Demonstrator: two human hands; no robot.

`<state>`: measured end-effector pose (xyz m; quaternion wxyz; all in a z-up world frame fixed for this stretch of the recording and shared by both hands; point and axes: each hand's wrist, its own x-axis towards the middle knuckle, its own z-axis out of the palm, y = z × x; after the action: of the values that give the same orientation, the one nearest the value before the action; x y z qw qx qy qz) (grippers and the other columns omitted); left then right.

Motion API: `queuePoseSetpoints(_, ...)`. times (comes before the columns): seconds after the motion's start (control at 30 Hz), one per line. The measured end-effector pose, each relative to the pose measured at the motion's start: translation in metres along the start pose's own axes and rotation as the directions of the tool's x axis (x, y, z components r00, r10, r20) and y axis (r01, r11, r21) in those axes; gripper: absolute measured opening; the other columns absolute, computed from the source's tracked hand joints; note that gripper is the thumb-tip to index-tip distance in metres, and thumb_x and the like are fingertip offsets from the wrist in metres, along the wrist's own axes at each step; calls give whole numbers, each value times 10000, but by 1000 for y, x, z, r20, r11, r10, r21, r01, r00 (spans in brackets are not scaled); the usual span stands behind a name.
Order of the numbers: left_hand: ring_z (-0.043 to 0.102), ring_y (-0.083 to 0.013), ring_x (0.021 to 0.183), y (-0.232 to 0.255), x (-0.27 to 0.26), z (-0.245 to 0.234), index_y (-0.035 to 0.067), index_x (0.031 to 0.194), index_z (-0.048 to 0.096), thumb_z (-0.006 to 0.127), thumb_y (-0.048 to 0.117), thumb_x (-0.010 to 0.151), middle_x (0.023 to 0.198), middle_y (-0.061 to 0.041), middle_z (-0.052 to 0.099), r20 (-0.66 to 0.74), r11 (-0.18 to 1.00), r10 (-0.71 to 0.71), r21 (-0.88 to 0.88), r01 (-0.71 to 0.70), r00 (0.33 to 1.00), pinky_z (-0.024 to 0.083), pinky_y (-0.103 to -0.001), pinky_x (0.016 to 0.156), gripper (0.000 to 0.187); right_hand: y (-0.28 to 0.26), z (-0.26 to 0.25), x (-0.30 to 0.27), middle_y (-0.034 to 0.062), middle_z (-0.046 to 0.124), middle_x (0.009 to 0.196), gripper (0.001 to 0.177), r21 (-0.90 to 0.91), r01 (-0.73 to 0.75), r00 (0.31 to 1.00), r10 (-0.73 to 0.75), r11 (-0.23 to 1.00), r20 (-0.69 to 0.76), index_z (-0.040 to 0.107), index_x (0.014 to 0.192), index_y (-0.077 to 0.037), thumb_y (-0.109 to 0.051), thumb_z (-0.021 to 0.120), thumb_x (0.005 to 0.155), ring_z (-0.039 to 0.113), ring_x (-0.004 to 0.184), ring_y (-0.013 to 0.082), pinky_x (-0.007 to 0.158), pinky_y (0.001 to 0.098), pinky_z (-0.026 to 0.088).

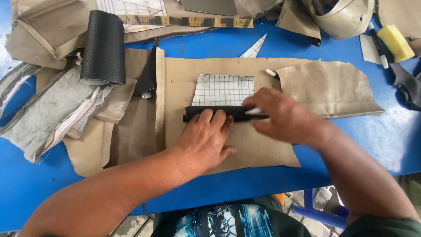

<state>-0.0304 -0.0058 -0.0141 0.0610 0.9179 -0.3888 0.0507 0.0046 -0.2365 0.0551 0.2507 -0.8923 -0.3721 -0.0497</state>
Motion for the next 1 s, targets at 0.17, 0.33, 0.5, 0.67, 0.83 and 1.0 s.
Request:
queuePoseSetpoints(0.17, 588, -385, 1113, 11, 1, -27, 28, 1379, 607, 596, 688, 913, 1323, -288, 560, 80, 992, -5, 123, -4, 997, 538, -462, 839, 808, 8, -6, 30, 110, 620, 989, 235, 343, -148, 982, 180, 928, -63, 729, 1179, -82, -55, 692, 949, 634, 879, 263, 776, 379, 513)
queuePoseSetpoints(0.33, 524, -487, 1287, 10, -2, -29, 33, 1394, 607, 628, 751, 855, 1352, -288, 584, 58, 994, -16, 111, 9, 998, 514, -582, 978, 898, 3, 42, 60, 120, 670, 885, 293, 352, -133, 979, 178, 926, -97, 756, 1189, -110, -177, 806, 908, 682, 751, 295, 671, 393, 541)
queuePoseSetpoints(0.5, 510, -493, 1280, 7, -3, -14, 16, 1391, 582, 656, 762, 819, 1345, -284, 544, 25, 998, -6, 68, 4, 1000, 512, -610, 967, 943, -4, 69, 84, 61, 736, 922, 237, 540, -155, 963, 249, 827, -105, 760, 1105, -120, -189, 839, 893, 716, 847, 191, 799, 318, 552)
queuePoseSetpoints(0.67, 522, -483, 1258, 3, -5, -13, 17, 1371, 585, 659, 789, 791, 1278, -260, 566, -17, 998, 16, 66, -15, 1000, 509, -616, 965, 969, -9, 68, 83, 48, 752, 911, 216, 533, -183, 971, 237, 826, -33, 749, 1077, -132, -163, 832, 880, 709, 862, 170, 817, 335, 554)
queuePoseSetpoints(0.83, 517, -468, 1262, 4, -7, -9, 25, 1383, 583, 622, 810, 792, 1336, -273, 546, -34, 994, 19, 112, -15, 999, 524, -593, 949, 982, 12, 37, 58, 146, 756, 937, 232, 376, -106, 993, 118, 920, -10, 723, 1090, -61, -73, 815, 877, 741, 888, 343, 795, 430, 568)
queuePoseSetpoints(1.0, 550, -434, 1214, 1, -3, -7, 22, 1371, 575, 633, 773, 809, 1297, -276, 565, -18, 994, 44, 98, -42, 999, 544, -550, 882, 939, 55, 12, 5, 128, 754, 938, 216, 386, -244, 967, 254, 889, 26, 718, 1108, -60, -36, 768, 899, 725, 906, 262, 796, 415, 564)
